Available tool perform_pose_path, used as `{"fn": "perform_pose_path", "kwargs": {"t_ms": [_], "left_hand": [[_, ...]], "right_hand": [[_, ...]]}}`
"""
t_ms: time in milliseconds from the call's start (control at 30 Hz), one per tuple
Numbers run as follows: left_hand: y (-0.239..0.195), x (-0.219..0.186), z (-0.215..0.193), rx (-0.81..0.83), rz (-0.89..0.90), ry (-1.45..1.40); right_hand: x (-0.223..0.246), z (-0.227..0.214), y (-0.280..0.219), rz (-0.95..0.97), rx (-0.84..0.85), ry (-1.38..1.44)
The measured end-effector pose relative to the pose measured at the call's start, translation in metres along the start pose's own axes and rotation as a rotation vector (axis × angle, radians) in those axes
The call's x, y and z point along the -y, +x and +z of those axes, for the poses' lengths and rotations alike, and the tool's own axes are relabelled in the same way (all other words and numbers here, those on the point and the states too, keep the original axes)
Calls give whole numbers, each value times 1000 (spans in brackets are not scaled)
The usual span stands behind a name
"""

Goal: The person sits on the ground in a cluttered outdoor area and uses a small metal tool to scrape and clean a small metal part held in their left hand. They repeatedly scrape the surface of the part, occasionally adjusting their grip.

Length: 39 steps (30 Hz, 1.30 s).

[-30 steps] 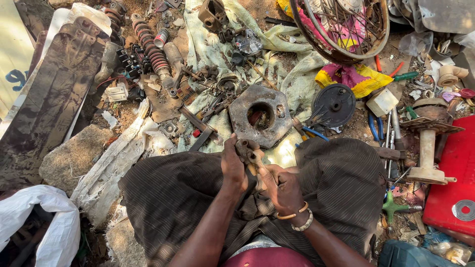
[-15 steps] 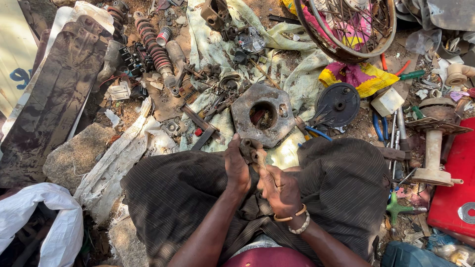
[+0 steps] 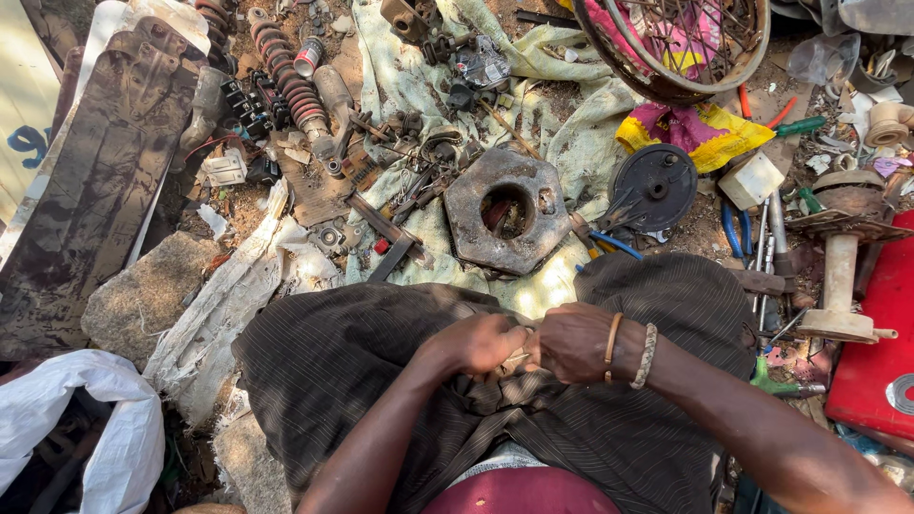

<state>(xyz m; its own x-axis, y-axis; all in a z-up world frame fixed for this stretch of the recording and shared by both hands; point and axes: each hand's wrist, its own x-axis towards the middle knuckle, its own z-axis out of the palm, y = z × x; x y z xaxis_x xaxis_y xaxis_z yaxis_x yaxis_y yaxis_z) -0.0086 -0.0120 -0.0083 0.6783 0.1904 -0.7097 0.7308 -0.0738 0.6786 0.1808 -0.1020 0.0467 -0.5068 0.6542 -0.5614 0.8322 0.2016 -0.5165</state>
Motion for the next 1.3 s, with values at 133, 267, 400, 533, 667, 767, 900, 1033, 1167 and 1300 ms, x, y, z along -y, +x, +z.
{"fn": "perform_pose_path", "kwargs": {"t_ms": [133, 267, 400, 533, 667, 767, 900, 1033, 1167, 1300], "left_hand": [[-2, -21, -12, -168, -20, 123], [-8, -30, -28, -510, 35, 113], [-6, -29, -25, -843, 339, 82], [11, -24, -21, -969, 395, -202], [16, -9, -27, -860, 371, -912], [14, -2, -26, -732, 387, -1228], [17, -7, -12, -688, 485, -1339], [19, -16, -1, -730, 449, -1421], [19, -26, 7, -732, 526, -1456], [14, -29, 12, -698, 550, -1414]], "right_hand": [[11, -17, -3, -80, -305, -260], [16, -38, -20, 2, -744, -82], [28, -39, -17, 215, -907, 360], [49, -16, -7, 61, -1115, 24], [61, 16, -12, 370, -1068, 571], [52, 41, -7, 382, -1134, 1171], [43, 79, 20, 289, -1115, 1721], [55, 100, 40, 243, -1156, 1842], [66, 96, 47, 196, -1171, 1868], [62, 88, 43, 280, -991, 1824]]}}
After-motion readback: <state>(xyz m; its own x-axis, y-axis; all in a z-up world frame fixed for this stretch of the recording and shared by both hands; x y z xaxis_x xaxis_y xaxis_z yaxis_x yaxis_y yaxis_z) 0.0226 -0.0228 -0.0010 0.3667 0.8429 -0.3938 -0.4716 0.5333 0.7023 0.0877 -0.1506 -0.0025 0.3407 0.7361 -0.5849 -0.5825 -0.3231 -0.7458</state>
